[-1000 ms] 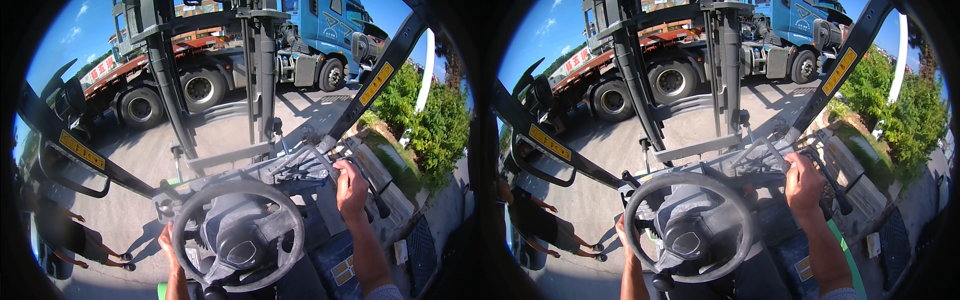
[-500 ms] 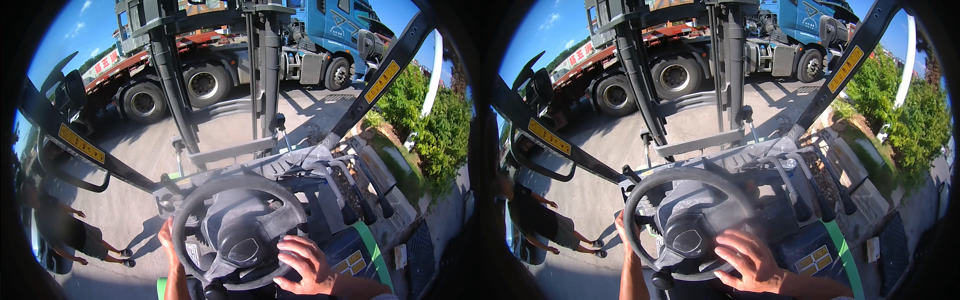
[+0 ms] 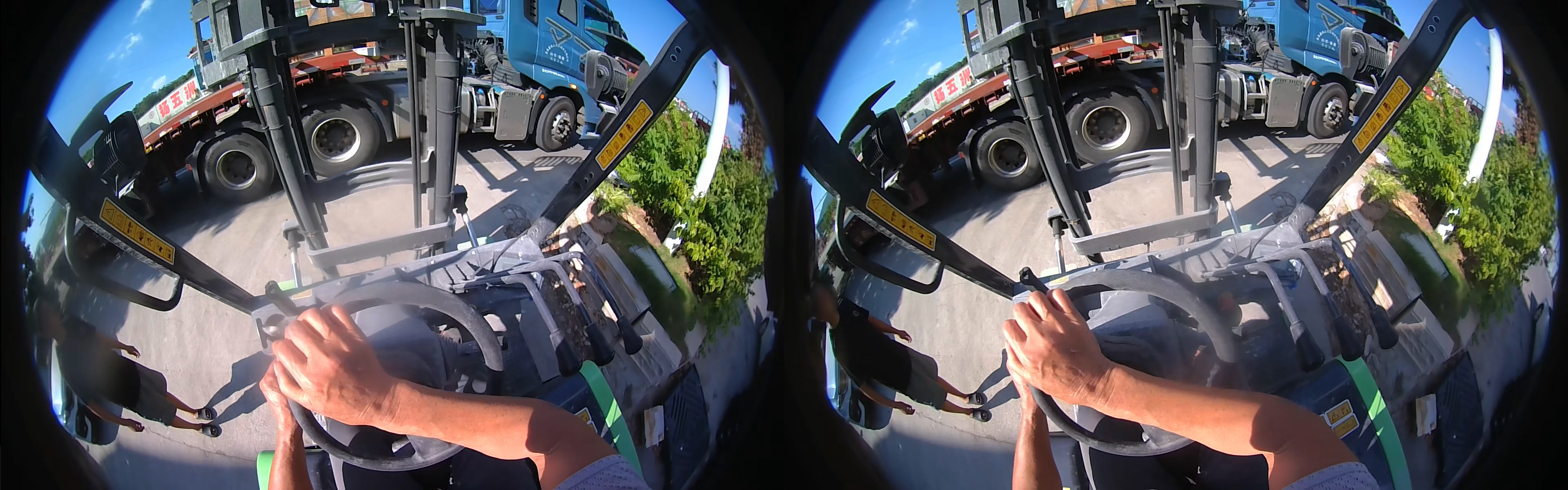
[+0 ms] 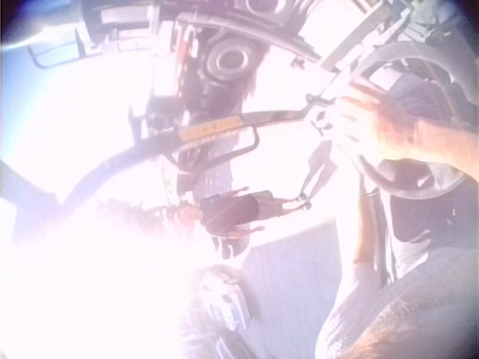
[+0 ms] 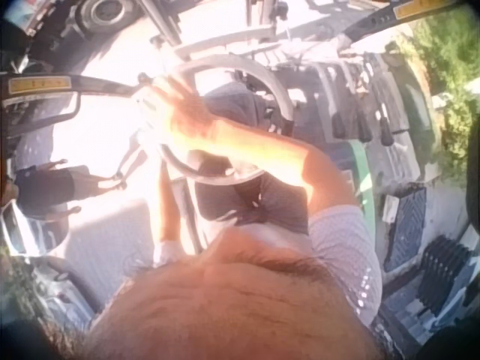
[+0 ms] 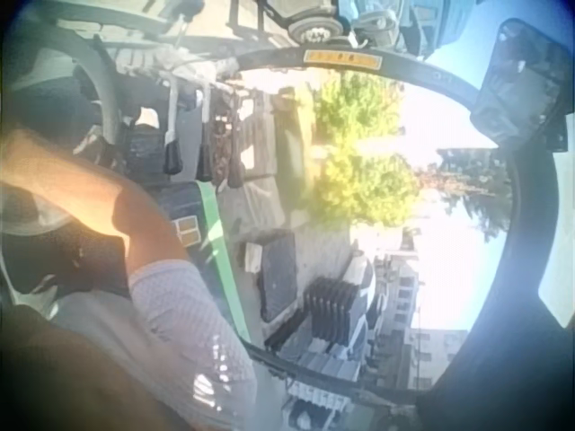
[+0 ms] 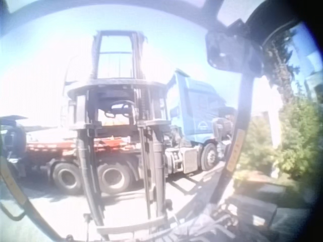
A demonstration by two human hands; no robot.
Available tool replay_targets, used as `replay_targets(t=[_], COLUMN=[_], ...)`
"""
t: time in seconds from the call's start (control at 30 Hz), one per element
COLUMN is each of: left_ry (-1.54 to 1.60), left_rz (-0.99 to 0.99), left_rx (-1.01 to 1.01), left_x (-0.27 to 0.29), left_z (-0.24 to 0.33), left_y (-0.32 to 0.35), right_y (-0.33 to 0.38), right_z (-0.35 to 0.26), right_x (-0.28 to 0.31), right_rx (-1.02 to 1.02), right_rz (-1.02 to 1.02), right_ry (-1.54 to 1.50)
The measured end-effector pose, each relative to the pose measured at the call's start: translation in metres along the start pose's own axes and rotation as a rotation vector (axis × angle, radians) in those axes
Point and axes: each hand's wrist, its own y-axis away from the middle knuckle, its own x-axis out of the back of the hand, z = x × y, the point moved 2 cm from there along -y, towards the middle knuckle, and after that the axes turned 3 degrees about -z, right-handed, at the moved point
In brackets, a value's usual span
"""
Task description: The person operates a forklift to lift a pallet of boxes and drive it toward a parked truck. The forklift forks are raised, the vehicle is maneuvered into position, and the load is placed onto the truck bed with assistance from a person standing nearby.
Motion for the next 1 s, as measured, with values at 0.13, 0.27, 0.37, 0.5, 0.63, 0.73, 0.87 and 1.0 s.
replay_targets(t=[0.13, 0.27, 0.37, 0.5, 0.63, 0.73, 0.87, 1.0], left_ry=[0.034, 0.059, 0.036, -0.074, 0.024, 0.038, -0.032, 0.013], left_rz=[-0.053, -0.031, -0.025, -0.046, 0.006, 0.012, -0.053, -0.054], left_rx=[0.273, 0.238, 0.244, 0.115, -0.012, 0.023, 0.193, 0.188], left_x=[0.000, -0.006, -0.008, -0.006, -0.012, -0.013, -0.012, -0.017], left_z=[-0.010, -0.014, -0.015, -0.016, -0.019, -0.022, -0.026, -0.030], left_y=[-0.005, -0.005, -0.009, -0.019, -0.026, -0.030, -0.039, -0.051], right_y=[0.052, 0.159, 0.173, 0.095, 0.007, -0.021, -0.027, -0.029], right_z=[0.068, -0.004, -0.067, -0.066, -0.022, 0.024, 0.060, 0.078], right_x=[0.096, 0.121, 0.062, -0.019, -0.034, -0.009, 0.022, 0.029], right_rx=[-0.254, -0.346, -0.280, -0.068, -0.089, -0.114, -0.207, -0.210], right_rz=[0.193, 0.140, -0.032, -0.056, 0.046, 0.173, 0.318, 0.346], right_ry=[0.177, 0.125, -0.175, -0.243, -0.133, -0.032, -0.017, 0.027])
